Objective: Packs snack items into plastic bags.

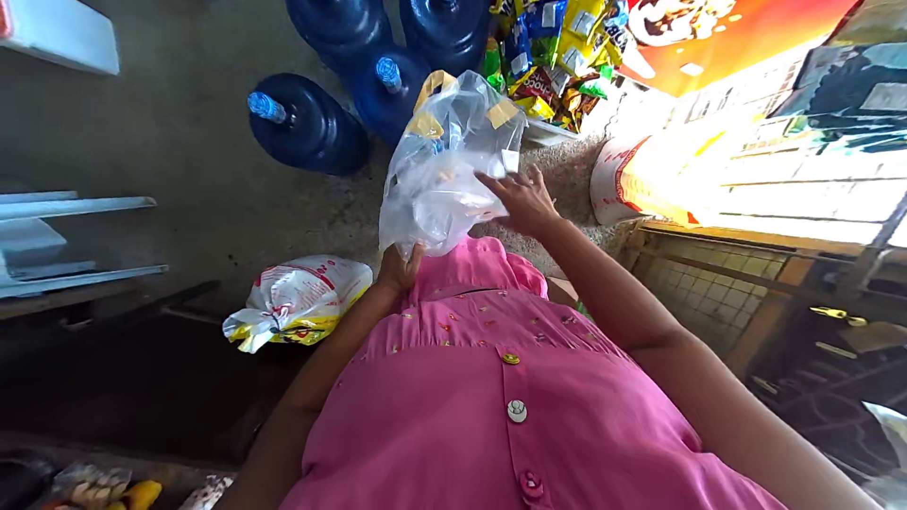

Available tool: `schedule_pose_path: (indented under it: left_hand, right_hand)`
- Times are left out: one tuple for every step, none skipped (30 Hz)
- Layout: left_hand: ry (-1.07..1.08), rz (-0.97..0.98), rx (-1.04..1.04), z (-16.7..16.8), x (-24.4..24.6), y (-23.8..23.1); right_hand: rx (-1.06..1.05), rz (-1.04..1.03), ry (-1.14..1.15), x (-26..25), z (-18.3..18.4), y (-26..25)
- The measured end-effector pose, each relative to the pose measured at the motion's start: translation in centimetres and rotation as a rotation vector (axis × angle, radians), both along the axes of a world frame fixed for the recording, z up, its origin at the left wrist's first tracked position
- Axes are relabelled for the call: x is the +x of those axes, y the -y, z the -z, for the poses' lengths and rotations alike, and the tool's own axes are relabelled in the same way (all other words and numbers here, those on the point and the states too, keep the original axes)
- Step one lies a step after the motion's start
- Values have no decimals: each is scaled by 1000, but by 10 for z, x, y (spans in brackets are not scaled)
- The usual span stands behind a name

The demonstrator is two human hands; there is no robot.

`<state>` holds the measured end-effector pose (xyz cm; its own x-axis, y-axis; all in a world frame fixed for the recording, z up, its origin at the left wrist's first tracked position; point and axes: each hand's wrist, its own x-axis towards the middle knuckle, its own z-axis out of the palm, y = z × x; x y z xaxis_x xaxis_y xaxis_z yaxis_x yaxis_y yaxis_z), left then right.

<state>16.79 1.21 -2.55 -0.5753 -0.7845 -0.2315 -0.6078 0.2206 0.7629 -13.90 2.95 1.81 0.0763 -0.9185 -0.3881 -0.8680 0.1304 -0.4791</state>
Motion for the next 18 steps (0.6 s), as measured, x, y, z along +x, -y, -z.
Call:
schedule_pose_path:
  left_hand:
    - [-13, 19, 13, 0, 4, 2]
    - [-12, 59, 31, -1, 6, 7]
    - [15, 106, 59, -1, 10, 11]
    - [75, 159, 87, -4, 13, 13]
    - [134, 207, 115, -12, 14, 15]
    - [180, 237, 141, -19, 9, 19]
    - [222, 266, 142, -20, 6, 22]
    - [251, 289, 133, -19, 5, 21]
    - [282, 316, 126, -17, 4, 21]
    - [330, 355, 127, -17, 2, 22]
    - [366, 394, 125, -16, 0, 23]
    - [391, 431, 126, -15, -1, 22]
    - [412, 462, 133, -16, -2, 22]
    - [431, 484, 134, -16, -2, 20]
    - [436, 498, 125, -17, -2, 18]
    - [436, 525, 116, -14, -2, 18]
    - [437, 561, 113, -12, -5, 18]
    - [452, 602, 125, -12, -11, 19]
  right_hand:
    - [56, 87, 19, -8, 4, -2]
    - [83, 207, 50, -16, -4, 3]
    - [55, 346, 96, -25, -19, 7]
    - [-13, 498, 146, -33, -36, 7]
    - [-103, 649, 190, -44, -53, 3]
    - [-228, 788, 211, -63, -66, -1]
    - [-365, 906, 242, -86, -76, -10]
    - [-540, 1014, 312, -111, -76, -26]
    - [-728, 1123, 414, -136, -72, -45]
    - [-866, 1243, 475, -155, -70, -65]
    - [-930, 1374, 498, -167, -72, -85]
    - [-950, 1479, 517, -173, -77, -104]
    - [-948, 1567, 512, -173, -81, -122]
    - [-946, 1642, 506, -169, -82, -142]
    - [-943, 1721, 502, -164, -77, -162]
    - [-952, 1816, 489, -158, -67, -184]
    - [-969, 1946, 483, -151, -52, -207]
    - [-982, 2097, 495, -144, -32, -232]
